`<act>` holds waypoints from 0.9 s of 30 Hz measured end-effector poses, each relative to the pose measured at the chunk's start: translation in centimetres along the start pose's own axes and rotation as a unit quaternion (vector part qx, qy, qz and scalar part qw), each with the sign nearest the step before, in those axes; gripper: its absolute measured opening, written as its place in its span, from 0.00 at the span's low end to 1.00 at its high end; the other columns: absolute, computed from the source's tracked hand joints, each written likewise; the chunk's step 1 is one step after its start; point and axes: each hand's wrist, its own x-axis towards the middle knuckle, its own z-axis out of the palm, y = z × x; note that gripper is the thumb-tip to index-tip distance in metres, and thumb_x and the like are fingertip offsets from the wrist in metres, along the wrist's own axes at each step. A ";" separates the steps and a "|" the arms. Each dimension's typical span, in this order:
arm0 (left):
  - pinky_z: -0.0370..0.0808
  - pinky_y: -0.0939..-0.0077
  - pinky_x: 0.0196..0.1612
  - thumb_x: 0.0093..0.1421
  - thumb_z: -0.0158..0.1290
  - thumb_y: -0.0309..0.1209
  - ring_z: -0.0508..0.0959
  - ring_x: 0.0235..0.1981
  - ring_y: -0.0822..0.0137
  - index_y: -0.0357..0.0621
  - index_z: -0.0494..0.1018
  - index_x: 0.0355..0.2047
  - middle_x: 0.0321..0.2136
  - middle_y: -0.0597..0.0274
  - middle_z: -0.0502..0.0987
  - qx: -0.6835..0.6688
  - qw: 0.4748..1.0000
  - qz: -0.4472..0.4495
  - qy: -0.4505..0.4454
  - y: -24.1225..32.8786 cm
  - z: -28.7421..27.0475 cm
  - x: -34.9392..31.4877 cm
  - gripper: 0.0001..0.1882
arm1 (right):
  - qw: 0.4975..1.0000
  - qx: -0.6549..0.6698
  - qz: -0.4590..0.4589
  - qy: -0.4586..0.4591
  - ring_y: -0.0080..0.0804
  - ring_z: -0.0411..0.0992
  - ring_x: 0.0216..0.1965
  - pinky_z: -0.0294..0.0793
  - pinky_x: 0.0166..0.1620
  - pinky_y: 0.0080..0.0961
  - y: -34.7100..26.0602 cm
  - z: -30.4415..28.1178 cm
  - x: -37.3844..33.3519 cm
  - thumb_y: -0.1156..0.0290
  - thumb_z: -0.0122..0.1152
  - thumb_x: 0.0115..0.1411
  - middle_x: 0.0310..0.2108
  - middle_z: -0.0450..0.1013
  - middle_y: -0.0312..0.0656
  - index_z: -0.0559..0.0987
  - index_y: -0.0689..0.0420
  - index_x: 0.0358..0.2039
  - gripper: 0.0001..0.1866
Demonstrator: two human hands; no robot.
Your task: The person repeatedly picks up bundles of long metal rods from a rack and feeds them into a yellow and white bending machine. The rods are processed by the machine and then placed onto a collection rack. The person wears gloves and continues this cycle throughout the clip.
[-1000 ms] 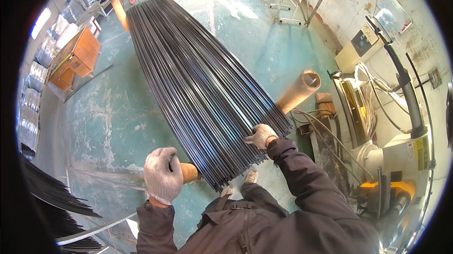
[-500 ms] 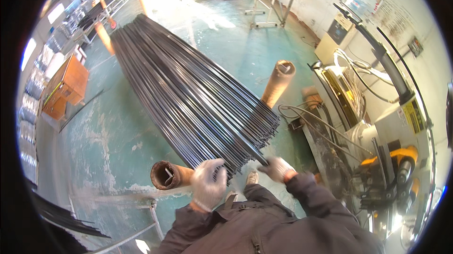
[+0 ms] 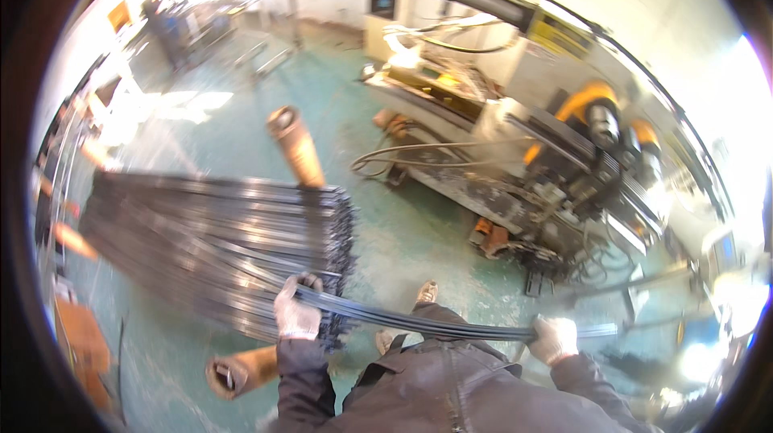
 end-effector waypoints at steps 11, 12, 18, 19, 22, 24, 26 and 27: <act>0.83 0.57 0.60 0.82 0.55 0.40 0.82 0.44 0.63 0.42 0.80 0.53 0.41 0.66 0.82 0.207 0.950 0.100 -0.212 -3.9 21.6 -4.6 0.14 | 0.929 -0.083 0.304 0.192 0.61 0.79 0.49 0.79 0.56 0.53 29.6 3.7 -1.5 0.76 0.68 0.56 0.38 0.82 0.53 0.86 0.56 0.31 0.02; 0.83 0.61 0.59 0.81 0.57 0.36 0.82 0.45 0.65 0.43 0.78 0.54 0.42 0.67 0.82 0.161 0.962 0.103 -0.195 -4.8 24.3 -4.6 0.11 | 0.902 -0.079 0.369 0.210 0.63 0.80 0.53 0.79 0.63 0.52 31.8 4.0 -1.8 0.76 0.71 0.58 0.46 0.83 0.57 0.86 0.59 0.44 0.12; 0.81 0.52 0.64 0.76 0.63 0.28 0.83 0.48 0.62 0.42 0.78 0.58 0.45 0.62 0.83 0.167 0.931 0.032 -0.323 -19.6 37.0 -5.1 0.13 | 0.336 0.842 0.245 0.343 0.56 0.82 0.61 0.80 0.71 0.51 28.0 3.9 8.6 0.78 0.64 0.65 0.60 0.79 0.59 0.76 0.70 0.66 0.28; 0.80 0.51 0.67 0.75 0.64 0.27 0.83 0.49 0.61 0.42 0.78 0.58 0.46 0.61 0.83 0.173 0.925 0.011 -0.338 -22.2 38.4 -5.1 0.14 | 0.180 0.940 0.099 0.274 0.54 0.82 0.60 0.81 0.71 0.54 25.8 3.0 10.4 0.80 0.60 0.66 0.56 0.82 0.58 0.78 0.72 0.63 0.25; 0.75 0.46 0.74 0.74 0.66 0.29 0.83 0.53 0.57 0.40 0.78 0.60 0.49 0.58 0.83 0.209 0.891 -0.030 -0.402 -26.0 42.3 -4.2 0.18 | 0.015 0.927 0.207 0.314 0.51 0.83 0.57 0.85 0.67 0.53 25.0 -0.3 16.5 0.81 0.55 0.78 0.56 0.80 0.52 0.74 0.67 0.63 0.16; 0.74 0.44 0.75 0.74 0.66 0.31 0.83 0.54 0.57 0.40 0.78 0.61 0.50 0.58 0.83 0.219 0.879 -0.026 -0.422 -25.8 44.8 -2.9 0.19 | 0.029 0.909 0.211 0.358 0.48 0.84 0.57 0.88 0.65 0.47 26.4 -2.0 17.4 0.78 0.56 0.82 0.56 0.81 0.51 0.76 0.65 0.61 0.12; 0.76 0.49 0.75 0.75 0.66 0.34 0.83 0.55 0.58 0.38 0.76 0.60 0.50 0.58 0.82 0.244 0.871 0.014 -0.425 -23.6 47.3 -1.2 0.20 | 0.055 0.883 0.242 0.397 0.46 0.84 0.57 0.89 0.64 0.42 28.3 -2.9 17.6 0.74 0.60 0.82 0.55 0.82 0.49 0.77 0.64 0.61 0.12; 0.76 0.51 0.75 0.75 0.65 0.35 0.83 0.55 0.59 0.36 0.76 0.60 0.50 0.57 0.82 0.262 0.862 0.028 -0.432 -22.4 48.6 0.0 0.20 | 0.087 0.882 0.219 0.408 0.45 0.85 0.56 0.89 0.62 0.42 29.1 -3.2 17.8 0.73 0.62 0.82 0.54 0.82 0.48 0.78 0.63 0.60 0.12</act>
